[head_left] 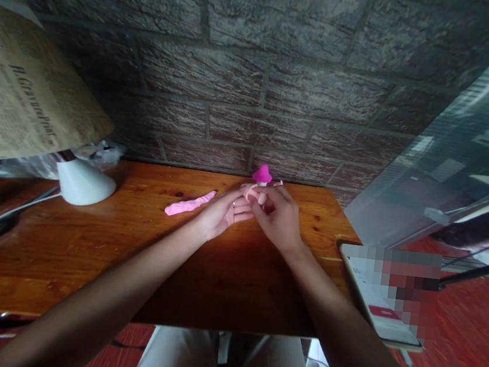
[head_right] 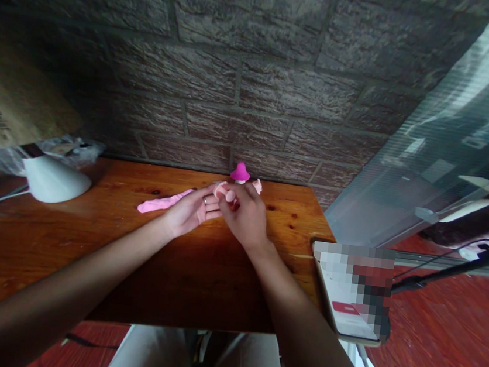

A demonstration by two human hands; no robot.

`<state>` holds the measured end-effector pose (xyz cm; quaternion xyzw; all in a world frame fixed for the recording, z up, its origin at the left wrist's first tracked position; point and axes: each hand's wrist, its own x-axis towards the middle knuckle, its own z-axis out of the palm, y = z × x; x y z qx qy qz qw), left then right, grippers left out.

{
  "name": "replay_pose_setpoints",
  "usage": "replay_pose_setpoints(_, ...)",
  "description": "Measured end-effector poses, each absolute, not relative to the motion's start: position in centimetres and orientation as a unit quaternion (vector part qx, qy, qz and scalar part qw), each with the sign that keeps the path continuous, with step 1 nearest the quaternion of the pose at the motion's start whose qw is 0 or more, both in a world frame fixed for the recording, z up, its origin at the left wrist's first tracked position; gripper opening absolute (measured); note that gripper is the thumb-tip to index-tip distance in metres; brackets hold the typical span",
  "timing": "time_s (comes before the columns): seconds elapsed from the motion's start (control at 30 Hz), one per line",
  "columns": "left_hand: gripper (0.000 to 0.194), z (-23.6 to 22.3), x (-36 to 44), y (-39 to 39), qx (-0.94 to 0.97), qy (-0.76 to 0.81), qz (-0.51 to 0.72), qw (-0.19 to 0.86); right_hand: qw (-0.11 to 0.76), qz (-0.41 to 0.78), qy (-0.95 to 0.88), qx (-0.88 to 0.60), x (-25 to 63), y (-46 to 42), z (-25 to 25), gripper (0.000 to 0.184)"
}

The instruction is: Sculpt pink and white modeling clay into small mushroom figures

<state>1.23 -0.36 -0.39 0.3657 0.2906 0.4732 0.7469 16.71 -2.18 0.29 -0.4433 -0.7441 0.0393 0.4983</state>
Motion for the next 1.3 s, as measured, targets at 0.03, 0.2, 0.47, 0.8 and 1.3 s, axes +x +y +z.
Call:
replay_pose_setpoints(0.03, 0.024, -0.41, 1.23, -0.37, 0.368, 0.291, 0.473, 0.746, 0.497, 0.037, -0.745, -0.442, 16.75, -2.15, 0.27, 0.017)
replay_pose_setpoints(0.2, 0.024, -0.58, 1.42, -0.43, 0.364, 0.293, 0.466, 0.751, 0.498, 0.027, -0.745, -0.443, 16.81, -2.12, 0.27, 0.015)
replay_pose_setpoints(0.47, 0.025, -0.63, 1.61, -0.46, 0.352, 0.29, 0.464, 0.759, 0.501, 0.008, -0.74, -0.448, 17.01, -2.13, 0.6, 0.014)
replay_pose_setpoints(0.8, 0.03, -0.87, 1.48, -0.2, 0.357, 0.32, 0.46, 0.747, 0.494, 0.007, -0.745, -0.448, 17.21, -2.03, 0.57, 0.01)
replay_pose_setpoints(1.3, 0.024, -0.59, 1.41, -0.08, 0.32, 0.365, 0.469, 0.738, 0.52, 0.096, -0.712, -0.462, 17.37, -2.08, 0.9, 0.016)
